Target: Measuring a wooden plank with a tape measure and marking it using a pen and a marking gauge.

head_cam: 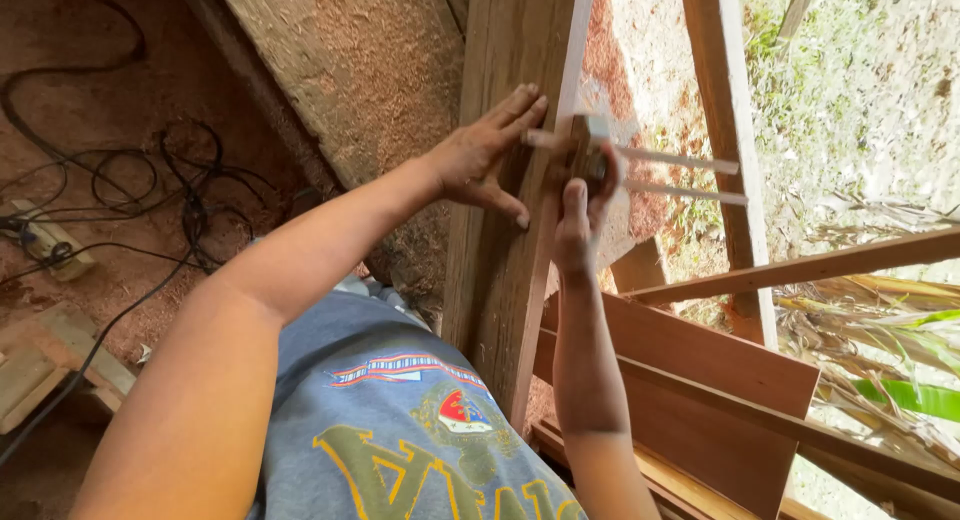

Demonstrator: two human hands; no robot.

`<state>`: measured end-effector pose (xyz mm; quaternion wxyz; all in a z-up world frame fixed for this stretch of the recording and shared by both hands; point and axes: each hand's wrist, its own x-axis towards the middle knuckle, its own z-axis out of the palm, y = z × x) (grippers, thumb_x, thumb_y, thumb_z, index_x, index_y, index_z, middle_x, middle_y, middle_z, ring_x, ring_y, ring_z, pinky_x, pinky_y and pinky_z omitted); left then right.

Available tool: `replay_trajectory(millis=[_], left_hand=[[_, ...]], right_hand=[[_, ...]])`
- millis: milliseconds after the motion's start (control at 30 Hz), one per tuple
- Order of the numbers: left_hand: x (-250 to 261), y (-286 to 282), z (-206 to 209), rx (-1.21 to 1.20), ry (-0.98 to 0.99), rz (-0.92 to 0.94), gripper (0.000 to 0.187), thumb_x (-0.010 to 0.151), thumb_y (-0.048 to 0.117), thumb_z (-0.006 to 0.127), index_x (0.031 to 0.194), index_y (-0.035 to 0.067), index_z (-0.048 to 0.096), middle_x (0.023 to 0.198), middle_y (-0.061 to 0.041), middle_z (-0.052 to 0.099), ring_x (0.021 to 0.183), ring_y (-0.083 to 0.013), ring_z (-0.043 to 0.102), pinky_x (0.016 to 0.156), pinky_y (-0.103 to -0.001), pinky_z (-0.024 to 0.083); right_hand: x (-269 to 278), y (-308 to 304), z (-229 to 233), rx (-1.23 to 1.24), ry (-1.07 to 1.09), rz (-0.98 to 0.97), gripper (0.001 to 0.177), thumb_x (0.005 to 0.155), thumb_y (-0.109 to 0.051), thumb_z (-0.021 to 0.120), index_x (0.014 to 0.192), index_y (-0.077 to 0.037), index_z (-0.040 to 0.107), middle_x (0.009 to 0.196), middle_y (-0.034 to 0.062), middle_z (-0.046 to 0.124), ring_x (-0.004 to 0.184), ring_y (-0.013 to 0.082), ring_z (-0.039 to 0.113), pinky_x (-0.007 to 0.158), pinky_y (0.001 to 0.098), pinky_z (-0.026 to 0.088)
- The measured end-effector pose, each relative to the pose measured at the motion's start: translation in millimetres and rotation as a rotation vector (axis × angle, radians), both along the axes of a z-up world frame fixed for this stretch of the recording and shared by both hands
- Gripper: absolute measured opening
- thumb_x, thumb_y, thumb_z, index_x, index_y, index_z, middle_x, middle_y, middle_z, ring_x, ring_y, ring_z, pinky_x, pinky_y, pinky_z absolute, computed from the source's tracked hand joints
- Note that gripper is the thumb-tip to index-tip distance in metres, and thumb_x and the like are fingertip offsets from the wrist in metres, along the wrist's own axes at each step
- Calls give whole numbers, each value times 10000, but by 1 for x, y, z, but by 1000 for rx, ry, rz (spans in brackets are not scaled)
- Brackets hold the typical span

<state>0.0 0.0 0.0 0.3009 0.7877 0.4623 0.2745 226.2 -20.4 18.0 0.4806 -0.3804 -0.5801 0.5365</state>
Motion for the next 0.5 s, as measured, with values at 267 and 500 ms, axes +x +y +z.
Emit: replay_trajectory(millis=[267,500], left_hand=[[-9,-7,28,-82,-43,-21,1578,551,787,886,1647,68,8,1729,-202,-20,1617,-347,48,1275,-505,248],[0,-9,22,-128,-170,-13,1671,494,720,937,1615,-14,-62,1692,-288,-81,1588,-408,-7,1281,-482,188]], right_hand=[[-40,104,5,87,150,105,498,1201,-173,478,1663,-208,295,1685,119,372,1515,254,433,1310,409,394],[-42,89,12,39,124,96,472,1175,-272,411,1628,-190,306,1634,126,399,1477,257,451,1251,410,429]])
